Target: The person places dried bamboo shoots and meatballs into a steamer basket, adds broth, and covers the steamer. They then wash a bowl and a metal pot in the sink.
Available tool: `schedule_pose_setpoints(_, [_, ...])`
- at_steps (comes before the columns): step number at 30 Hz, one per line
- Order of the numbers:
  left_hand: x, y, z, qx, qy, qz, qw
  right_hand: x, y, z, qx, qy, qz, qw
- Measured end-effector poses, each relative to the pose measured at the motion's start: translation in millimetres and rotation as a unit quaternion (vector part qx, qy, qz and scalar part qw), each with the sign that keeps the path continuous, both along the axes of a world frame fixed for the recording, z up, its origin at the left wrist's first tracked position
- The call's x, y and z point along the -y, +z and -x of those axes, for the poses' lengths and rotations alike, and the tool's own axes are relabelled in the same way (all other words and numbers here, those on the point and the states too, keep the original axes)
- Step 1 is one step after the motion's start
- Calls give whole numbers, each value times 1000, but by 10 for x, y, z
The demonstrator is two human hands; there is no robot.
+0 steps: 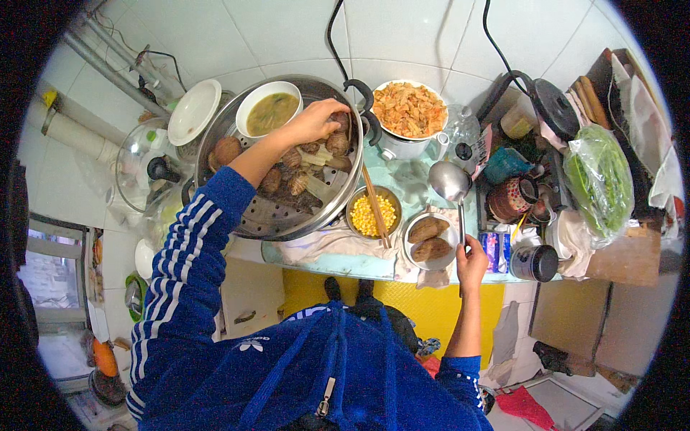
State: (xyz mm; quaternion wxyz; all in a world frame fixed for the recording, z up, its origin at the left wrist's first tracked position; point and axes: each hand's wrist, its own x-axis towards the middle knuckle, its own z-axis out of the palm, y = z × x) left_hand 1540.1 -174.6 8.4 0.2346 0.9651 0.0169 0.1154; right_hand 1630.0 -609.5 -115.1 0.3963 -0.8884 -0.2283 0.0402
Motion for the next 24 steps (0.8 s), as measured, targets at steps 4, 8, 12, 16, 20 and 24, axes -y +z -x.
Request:
schedule_pose_setpoints(4, [-22,-99,-48,7,62,70,996,25,27,24,8,-5,12,1000])
schedule_pose_setpoints(8, [24,1,-29,39,34,-25,998,92,-24,7,37,1,5,999])
schedule_pose_setpoints(12, [221,164,234,-65,30,-107,992,183,-71,-56,16,-17,-2,1000])
schedule_pose_setpoints(16, [575,164,782,-168,11,-243,955,219,-78,-57,33,-16,-2,999])
schedule_pose_setpoints(20, [706,62,1033,-165,40,-336,926,199,-49,-10,33,-11,-1,999])
schedule_pose_setpoints(24, [689,-15,1125,-149,72,-320,933,136,-18,53,37,1,6,999])
